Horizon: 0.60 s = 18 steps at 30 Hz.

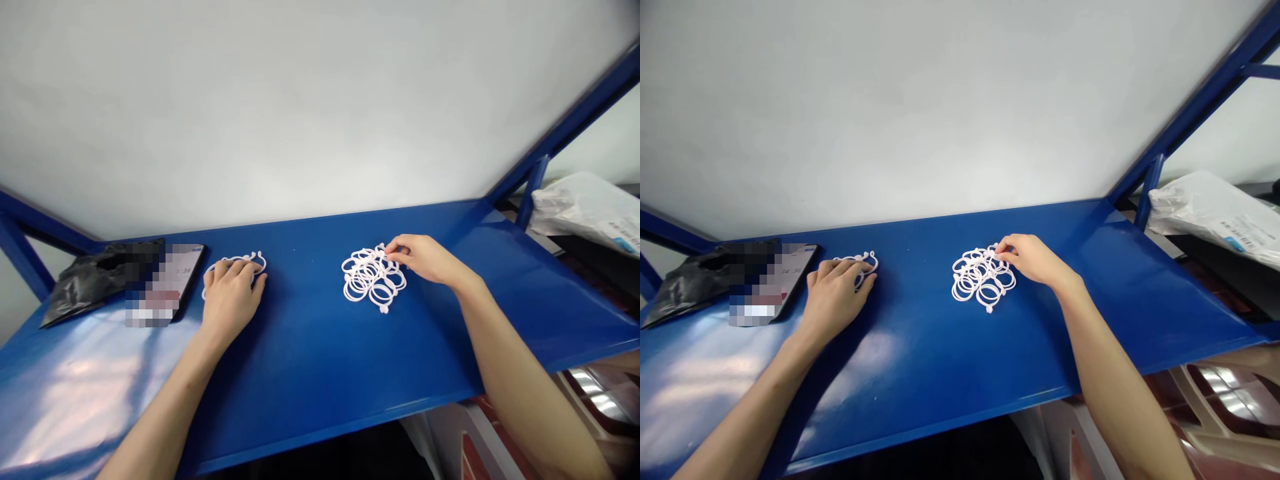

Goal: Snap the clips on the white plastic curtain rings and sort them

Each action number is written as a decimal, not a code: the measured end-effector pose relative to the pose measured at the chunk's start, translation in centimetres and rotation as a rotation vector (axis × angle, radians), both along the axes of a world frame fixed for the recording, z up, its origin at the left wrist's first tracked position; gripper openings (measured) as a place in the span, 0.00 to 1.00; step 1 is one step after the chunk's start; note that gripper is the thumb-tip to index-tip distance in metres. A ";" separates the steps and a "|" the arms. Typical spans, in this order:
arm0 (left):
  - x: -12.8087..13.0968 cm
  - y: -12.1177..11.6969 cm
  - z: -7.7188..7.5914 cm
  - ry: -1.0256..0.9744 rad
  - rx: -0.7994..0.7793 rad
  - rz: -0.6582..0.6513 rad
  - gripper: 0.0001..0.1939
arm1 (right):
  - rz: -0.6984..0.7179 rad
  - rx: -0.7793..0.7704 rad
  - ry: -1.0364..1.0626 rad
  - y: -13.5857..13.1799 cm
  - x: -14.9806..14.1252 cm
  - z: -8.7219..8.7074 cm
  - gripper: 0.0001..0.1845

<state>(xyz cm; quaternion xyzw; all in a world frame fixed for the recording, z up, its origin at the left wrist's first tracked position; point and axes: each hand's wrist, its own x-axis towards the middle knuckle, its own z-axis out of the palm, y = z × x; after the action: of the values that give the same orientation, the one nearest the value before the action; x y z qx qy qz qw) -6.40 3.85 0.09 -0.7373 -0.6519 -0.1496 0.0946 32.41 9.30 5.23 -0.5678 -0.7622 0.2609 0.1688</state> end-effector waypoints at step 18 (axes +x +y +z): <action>3.0 -1.5 2.0 -0.268 0.321 -0.464 0.03 | 0.095 0.522 0.111 -3.3 -6.5 -0.9 0.09</action>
<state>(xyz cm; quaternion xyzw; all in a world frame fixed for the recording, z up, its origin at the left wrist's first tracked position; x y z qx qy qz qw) -3.39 2.31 2.08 -0.8159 -0.4408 -0.3641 0.0863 25.91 5.97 4.30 -0.4533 -0.8191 0.0939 0.3388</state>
